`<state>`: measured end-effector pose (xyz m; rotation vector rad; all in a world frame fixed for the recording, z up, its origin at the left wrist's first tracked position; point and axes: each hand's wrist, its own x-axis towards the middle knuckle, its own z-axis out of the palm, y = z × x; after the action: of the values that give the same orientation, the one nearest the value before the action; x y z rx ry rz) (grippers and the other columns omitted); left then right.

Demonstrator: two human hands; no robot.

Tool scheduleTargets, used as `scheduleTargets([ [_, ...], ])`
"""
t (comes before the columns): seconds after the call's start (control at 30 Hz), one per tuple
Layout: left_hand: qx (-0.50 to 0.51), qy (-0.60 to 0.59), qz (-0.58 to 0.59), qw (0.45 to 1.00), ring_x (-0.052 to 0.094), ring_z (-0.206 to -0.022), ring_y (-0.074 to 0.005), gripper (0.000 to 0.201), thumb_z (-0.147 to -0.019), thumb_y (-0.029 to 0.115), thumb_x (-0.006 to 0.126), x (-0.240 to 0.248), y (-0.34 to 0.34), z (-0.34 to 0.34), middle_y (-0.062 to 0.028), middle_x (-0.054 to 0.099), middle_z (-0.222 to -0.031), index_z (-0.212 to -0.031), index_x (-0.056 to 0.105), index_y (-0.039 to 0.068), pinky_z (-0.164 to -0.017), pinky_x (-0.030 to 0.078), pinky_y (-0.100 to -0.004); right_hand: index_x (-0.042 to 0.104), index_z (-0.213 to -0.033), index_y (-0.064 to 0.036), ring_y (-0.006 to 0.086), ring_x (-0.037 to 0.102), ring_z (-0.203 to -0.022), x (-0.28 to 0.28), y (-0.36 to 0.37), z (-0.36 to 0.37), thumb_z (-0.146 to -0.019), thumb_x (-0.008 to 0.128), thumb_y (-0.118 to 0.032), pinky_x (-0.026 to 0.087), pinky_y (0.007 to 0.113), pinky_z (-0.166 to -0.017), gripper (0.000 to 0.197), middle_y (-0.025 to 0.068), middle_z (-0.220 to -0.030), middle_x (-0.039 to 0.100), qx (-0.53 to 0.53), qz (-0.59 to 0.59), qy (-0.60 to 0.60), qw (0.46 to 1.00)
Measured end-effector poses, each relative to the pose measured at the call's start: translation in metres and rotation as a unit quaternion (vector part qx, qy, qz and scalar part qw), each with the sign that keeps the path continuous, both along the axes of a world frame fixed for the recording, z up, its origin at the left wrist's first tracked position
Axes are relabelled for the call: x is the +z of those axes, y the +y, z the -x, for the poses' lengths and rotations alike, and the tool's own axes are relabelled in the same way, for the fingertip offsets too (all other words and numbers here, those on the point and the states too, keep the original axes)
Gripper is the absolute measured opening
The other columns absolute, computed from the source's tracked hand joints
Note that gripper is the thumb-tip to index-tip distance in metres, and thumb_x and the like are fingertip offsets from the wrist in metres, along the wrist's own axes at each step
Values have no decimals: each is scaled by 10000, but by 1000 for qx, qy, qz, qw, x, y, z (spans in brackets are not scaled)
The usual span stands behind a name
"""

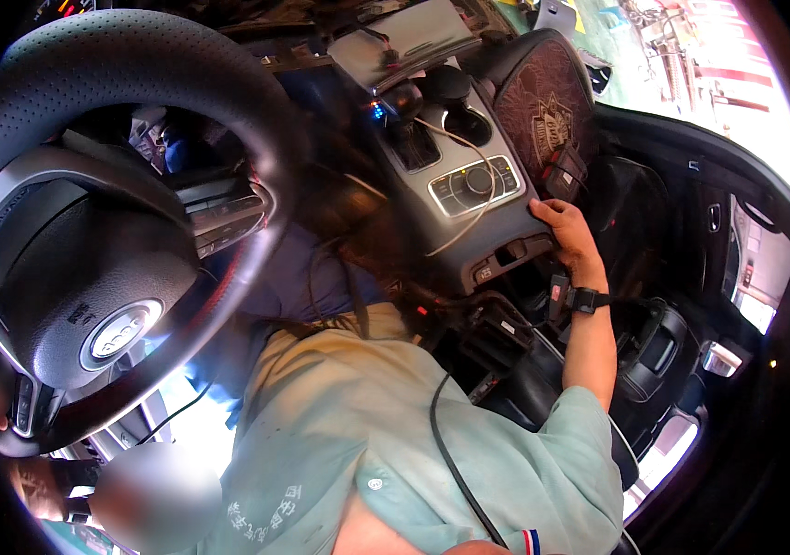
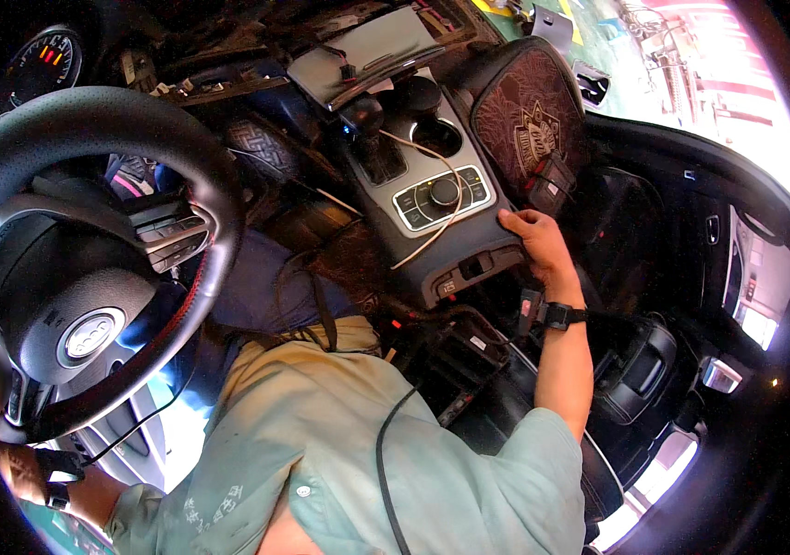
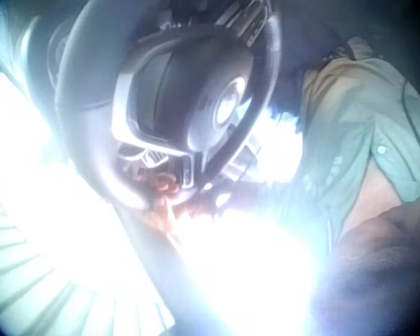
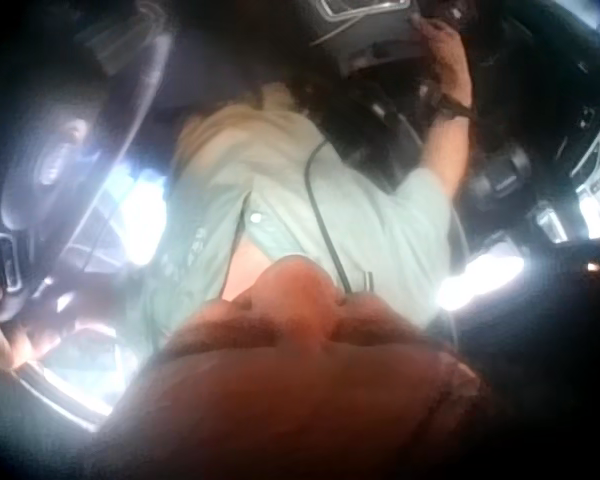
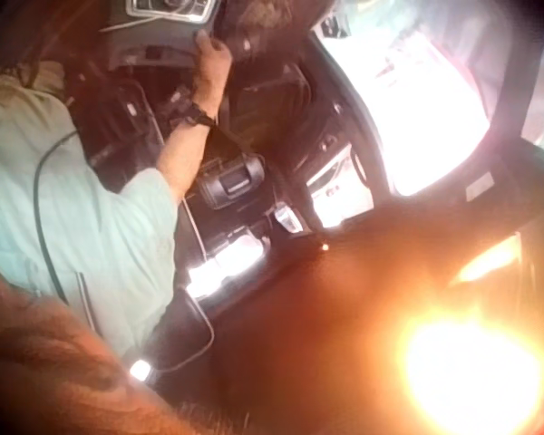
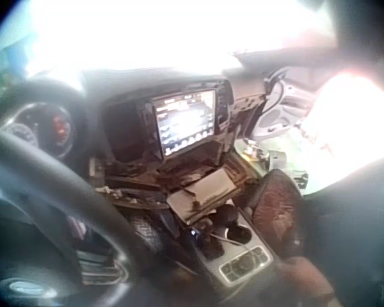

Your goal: The person enters a car and works on the dashboard area, manipulating wires and plastic trim pieces. They use their hands to adjust components near the center console and steering wheel, occasionally using a small tool to pry or secure parts.

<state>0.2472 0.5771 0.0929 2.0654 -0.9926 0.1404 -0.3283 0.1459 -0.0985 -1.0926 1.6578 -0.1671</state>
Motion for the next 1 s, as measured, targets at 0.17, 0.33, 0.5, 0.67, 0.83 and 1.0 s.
scheduleTargets([
  [0.17, -3, -3, -9, 1000, 510, -592, -137, 367, -891, 254, 618, 6, 0, 0, -62, 518, -725, -1120, 541, -23, -557, 432, -245, 653, -1034, 84, 150, 625, -734, 23, -12, -12, -890, 726, -282, 501, 282, -663, 399, 95, -885, 671, 13, -17, -16, 1000],
  [0.33, -1, -7, -18, 1000, 510, -592, -139, 348, -898, 244, 609, 11, -1, 1, -64, 518, -725, -1115, 546, -20, -558, 434, -247, 657, -1047, 68, 154, 640, -754, 17, -16, -5, -900, 712, -263, 514, 290, -692, 366, 89, -900, 680, 21, -33, 1, 999],
  [0.5, -7, -9, -19, 1000, 509, -591, -141, 328, -904, 234, 600, 14, -4, 0, -65, 518, -724, -1109, 551, -18, -558, 437, -248, 668, -1085, 24, 178, 650, -880, -13, 8, 28, -894, 699, -221, 511, 310, -812, 312, 74, -978, 699, -129, -86, -164, 974],
  [0.67, -13, -22, -22, 999, 508, -591, -144, 309, -911, 224, 591, 17, -10, 2, -66, 518, -723, -1103, 555, -16, -559, 439, -250, 647, -1158, -31, 212, 618, -1039, -22, 48, 29, -880, 697, -144, 474, 374, -943, 304, 70, -1126, 673, -256, -76, -274, 924],
  [0.83, -19, -28, -17, 999, 508, -591, -146, 291, -917, 215, 582, 21, -4, -2, -67, 518, -722, -1097, 560, -13, -560, 441, -251, 609, -1179, -32, 243, 608, -1084, -16, 64, 14, -884, 696, -132, 474, 430, -986, 323, 94, -1167, 649, -282, -128, -310, 899],
  [1.0, -19, -39, -14, 999, 507, -590, -148, 273, -924, 205, 573, 23, 1, -2, -69, 518, -721, -1091, 564, -11, -560, 443, -253, 594, -1175, -26, 253, 634, -1010, -33, 71, 5, -913, 655, -116, 526, 466, -934, 284, 101, -1107, 651, -323, -103, -362, 869],
])
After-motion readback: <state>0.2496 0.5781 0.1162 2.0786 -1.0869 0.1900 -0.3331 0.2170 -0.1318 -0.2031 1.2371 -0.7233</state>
